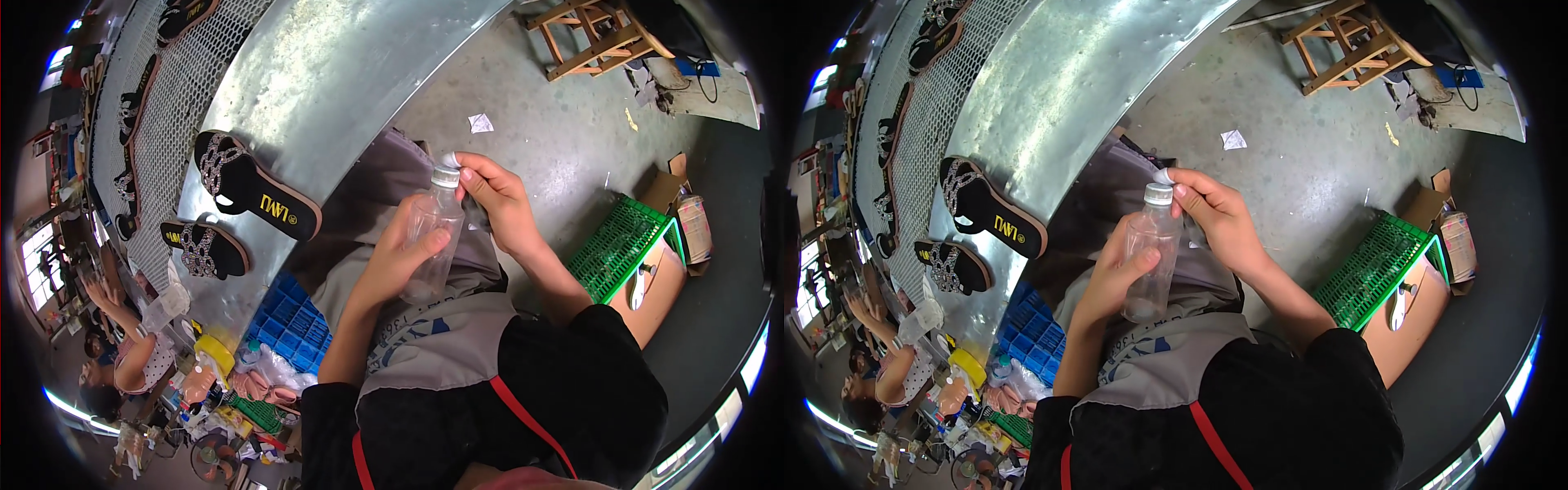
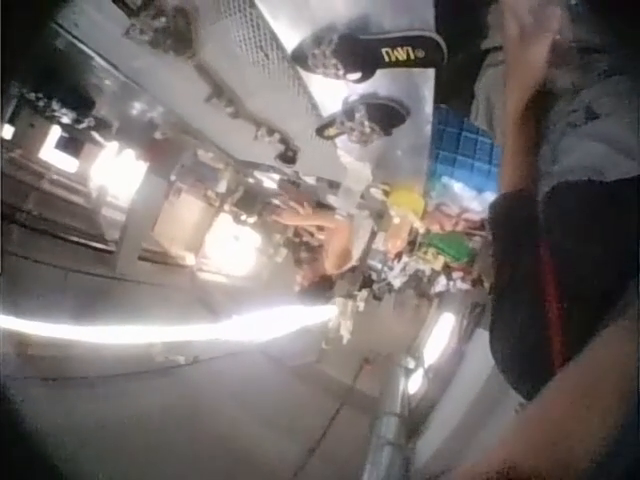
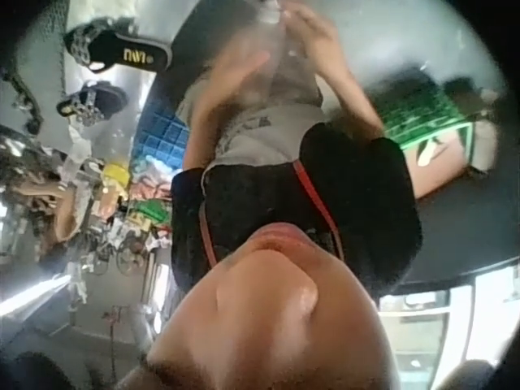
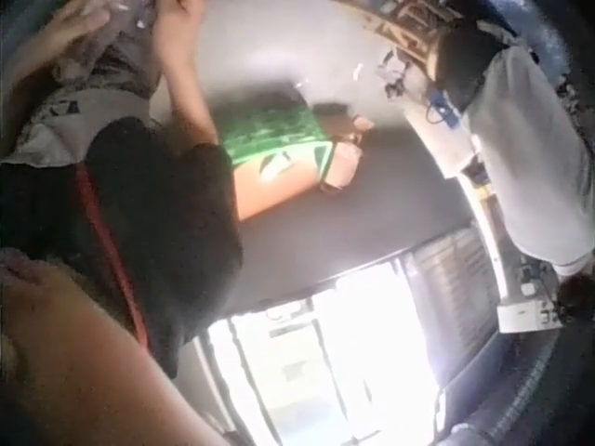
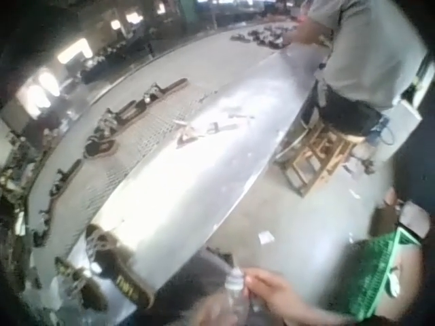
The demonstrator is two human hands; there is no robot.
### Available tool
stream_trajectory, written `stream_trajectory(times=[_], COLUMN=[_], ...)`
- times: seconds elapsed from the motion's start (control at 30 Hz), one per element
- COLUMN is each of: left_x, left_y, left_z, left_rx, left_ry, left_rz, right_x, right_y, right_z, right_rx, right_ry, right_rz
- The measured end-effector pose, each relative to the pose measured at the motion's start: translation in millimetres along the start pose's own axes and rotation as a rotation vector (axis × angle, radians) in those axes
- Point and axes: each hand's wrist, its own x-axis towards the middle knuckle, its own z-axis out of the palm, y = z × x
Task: The recorder cleans and inspects sandals at a factory station, using a cloth and liquid.
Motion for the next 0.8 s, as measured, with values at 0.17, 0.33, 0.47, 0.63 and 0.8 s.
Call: stream_trajectory(times=[0.17,0.33,0.47,0.63,0.8], left_x=[9.2,13.5,16.5,46.3,88.4], left_y=[8.6,24.1,28.2,75.7,85.3], left_z=[2.2,4.3,4.1,1.8,-29.8], left_rx=[-0.271,-0.345,-0.007,0.376,0.580], left_ry=[-0.093,-0.119,0.042,0.375,0.818], left_rz=[-0.192,-0.263,0.076,0.785,1.090], right_x=[3.3,13.4,20.2,36.2,36.5], right_y=[-17.6,-22.9,-35.5,-49.3,-39.8], right_z=[-10.1,-13.6,-9.1,-16.1,-5.9], right_rx=[-0.060,-0.045,-0.058,0.071,-0.060], right_ry=[-0.014,-0.006,0.014,0.281,0.214], right_rz=[0.103,0.074,-0.037,-0.394,-0.338])
